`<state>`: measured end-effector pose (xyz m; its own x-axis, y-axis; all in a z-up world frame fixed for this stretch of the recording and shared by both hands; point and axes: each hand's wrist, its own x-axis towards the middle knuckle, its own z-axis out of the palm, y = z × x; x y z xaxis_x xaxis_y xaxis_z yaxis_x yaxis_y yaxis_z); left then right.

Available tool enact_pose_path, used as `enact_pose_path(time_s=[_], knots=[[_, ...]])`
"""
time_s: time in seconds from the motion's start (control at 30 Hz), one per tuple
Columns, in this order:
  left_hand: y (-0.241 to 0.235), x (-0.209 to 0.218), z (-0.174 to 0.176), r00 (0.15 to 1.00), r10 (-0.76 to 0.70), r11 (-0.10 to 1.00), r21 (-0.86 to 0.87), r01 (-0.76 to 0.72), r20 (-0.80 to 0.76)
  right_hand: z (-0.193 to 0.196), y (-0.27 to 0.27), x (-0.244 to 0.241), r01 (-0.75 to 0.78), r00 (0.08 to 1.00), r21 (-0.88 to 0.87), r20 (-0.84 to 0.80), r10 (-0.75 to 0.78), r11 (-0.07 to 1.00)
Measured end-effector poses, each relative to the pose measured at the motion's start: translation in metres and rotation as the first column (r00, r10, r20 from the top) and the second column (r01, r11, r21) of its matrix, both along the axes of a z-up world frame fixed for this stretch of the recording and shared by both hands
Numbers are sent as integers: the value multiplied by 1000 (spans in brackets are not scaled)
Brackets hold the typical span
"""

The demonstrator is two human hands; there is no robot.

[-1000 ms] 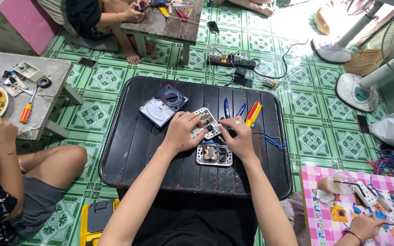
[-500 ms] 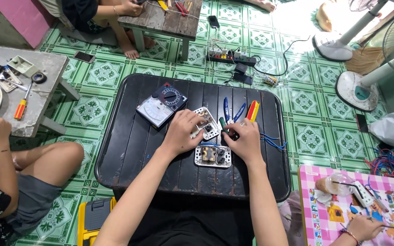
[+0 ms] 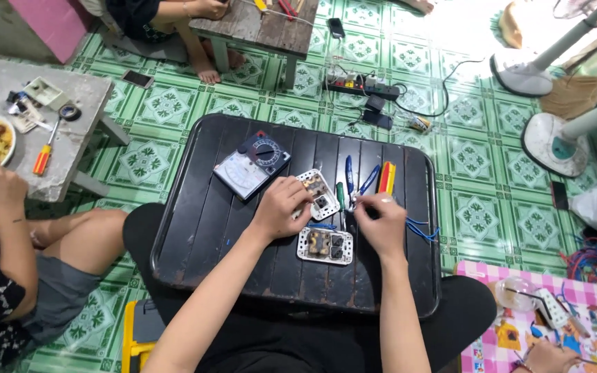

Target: The person repairs a white electrical socket by using a yellow screwdriver to tighten internal screws and pliers to adjust wires. They handle the socket casing and internal components on a black table while a multimeter sits nearby.

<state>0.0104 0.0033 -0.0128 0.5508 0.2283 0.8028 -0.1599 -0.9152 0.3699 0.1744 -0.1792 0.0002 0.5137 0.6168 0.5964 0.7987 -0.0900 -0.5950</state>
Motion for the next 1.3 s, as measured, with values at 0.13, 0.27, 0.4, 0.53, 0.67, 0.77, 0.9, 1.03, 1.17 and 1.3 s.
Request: enact_pose_path(time_s=[0.13, 0.27, 0.4, 0.53, 0.67, 0.77, 0.9, 1.03, 1.17, 1.3], knots=[[-1, -1, 6, 1000, -7, 1000, 1, 7, 1, 17, -2, -9, -29, 990, -30, 135, 33, 999], [0, -2, 9, 1000, -17, 999, -28, 17, -6, 24, -4, -7, -77, 989, -162, 110, 96, 984], [1, -2, 7, 1000, -6, 999, -34, 5, -17, 35, -5, -9, -76, 989, -262, 104, 106, 962], [0, -2, 9, 1000, -5, 999, -49, 4, -22, 38, -5, -12, -74, 991, -309, 84, 105, 948], [-1, -2, 13, 1000, -6, 998, -59, 5, -28, 36, -6, -11, -56, 988, -373, 115, 106, 926], [-2, -3, 14, 999, 5, 998, -69, -8, -35, 33, -5, -11, -45, 982, -398, 150, 114, 916], [-2, -3, 17, 999, 7, 995, -97, -12, -50, 34, -1, -13, -5, 979, -430, 183, 93, 903], [-3, -5, 20, 998, 3, 993, -114, -9, -58, 40, 1, -14, -14, 985, -459, 148, 92, 889], [0, -8, 36, 990, -51, 992, -117, 36, -129, 41, 1, -12, -39, 987, -466, 121, 108, 884], [1, -11, 45, 970, -97, 990, -125, 70, -224, 55, 1, -12, -139, 989, -317, 7, 149, 938]])
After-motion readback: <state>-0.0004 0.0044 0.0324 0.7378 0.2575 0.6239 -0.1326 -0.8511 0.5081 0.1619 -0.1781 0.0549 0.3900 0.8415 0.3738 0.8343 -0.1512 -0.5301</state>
